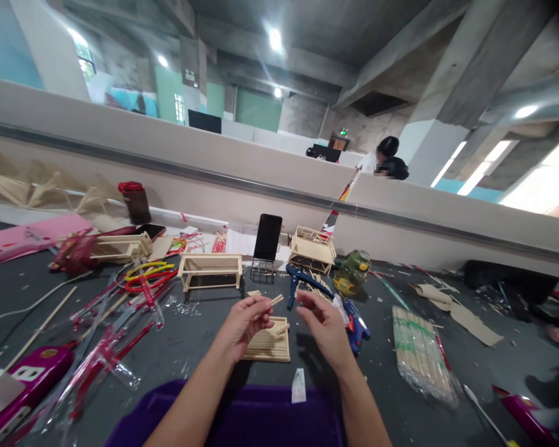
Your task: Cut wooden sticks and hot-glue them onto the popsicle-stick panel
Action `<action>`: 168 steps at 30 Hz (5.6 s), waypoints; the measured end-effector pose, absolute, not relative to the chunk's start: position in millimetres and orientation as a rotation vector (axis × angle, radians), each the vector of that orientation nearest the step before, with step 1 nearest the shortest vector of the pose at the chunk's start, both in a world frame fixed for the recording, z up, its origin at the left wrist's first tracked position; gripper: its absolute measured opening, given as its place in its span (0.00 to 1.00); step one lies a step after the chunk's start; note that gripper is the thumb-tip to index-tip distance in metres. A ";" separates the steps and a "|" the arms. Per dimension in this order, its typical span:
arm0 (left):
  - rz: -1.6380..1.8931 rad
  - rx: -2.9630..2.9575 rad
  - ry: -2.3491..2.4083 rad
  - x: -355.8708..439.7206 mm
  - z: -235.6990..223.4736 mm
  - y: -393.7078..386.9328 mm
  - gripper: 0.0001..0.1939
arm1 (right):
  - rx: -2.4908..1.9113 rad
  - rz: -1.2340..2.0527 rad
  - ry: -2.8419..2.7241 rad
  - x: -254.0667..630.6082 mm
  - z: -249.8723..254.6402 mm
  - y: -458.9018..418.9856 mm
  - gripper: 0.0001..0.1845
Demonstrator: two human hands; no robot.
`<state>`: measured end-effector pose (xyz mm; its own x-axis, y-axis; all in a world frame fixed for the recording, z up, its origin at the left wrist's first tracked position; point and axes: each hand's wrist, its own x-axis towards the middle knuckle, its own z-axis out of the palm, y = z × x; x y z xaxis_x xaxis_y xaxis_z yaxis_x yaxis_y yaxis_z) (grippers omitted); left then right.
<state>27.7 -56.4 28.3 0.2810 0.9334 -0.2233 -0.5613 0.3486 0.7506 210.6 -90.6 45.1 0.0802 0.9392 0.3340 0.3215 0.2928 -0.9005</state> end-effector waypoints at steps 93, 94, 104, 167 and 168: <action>1.155 0.959 0.876 36.8 19.8 -57.9 0.14 | -1.050 1.073 -0.981 183.5 7.6 -78.8 0.11; 1.157 0.957 0.883 37.0 20.2 -58.0 0.14 | -1.054 1.072 -0.983 183.4 7.7 -78.8 0.11; 1.195 0.939 0.880 38.3 20.4 -58.3 0.15 | -1.078 1.071 -0.982 181.6 8.5 -79.0 0.12; 1.158 0.770 0.838 38.0 21.2 -58.8 0.15 | -1.316 0.028 -1.510 191.0 17.1 -84.7 0.06; 1.155 0.777 0.837 38.2 21.2 -58.8 0.15 | -1.311 0.023 -1.527 189.9 16.8 -84.6 0.06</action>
<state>38.2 -58.8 21.2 0.1877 0.9697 -0.1561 -0.4505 0.2262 0.8637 189.9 -84.6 16.8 0.1779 0.7156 0.6754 0.6953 0.3943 -0.6009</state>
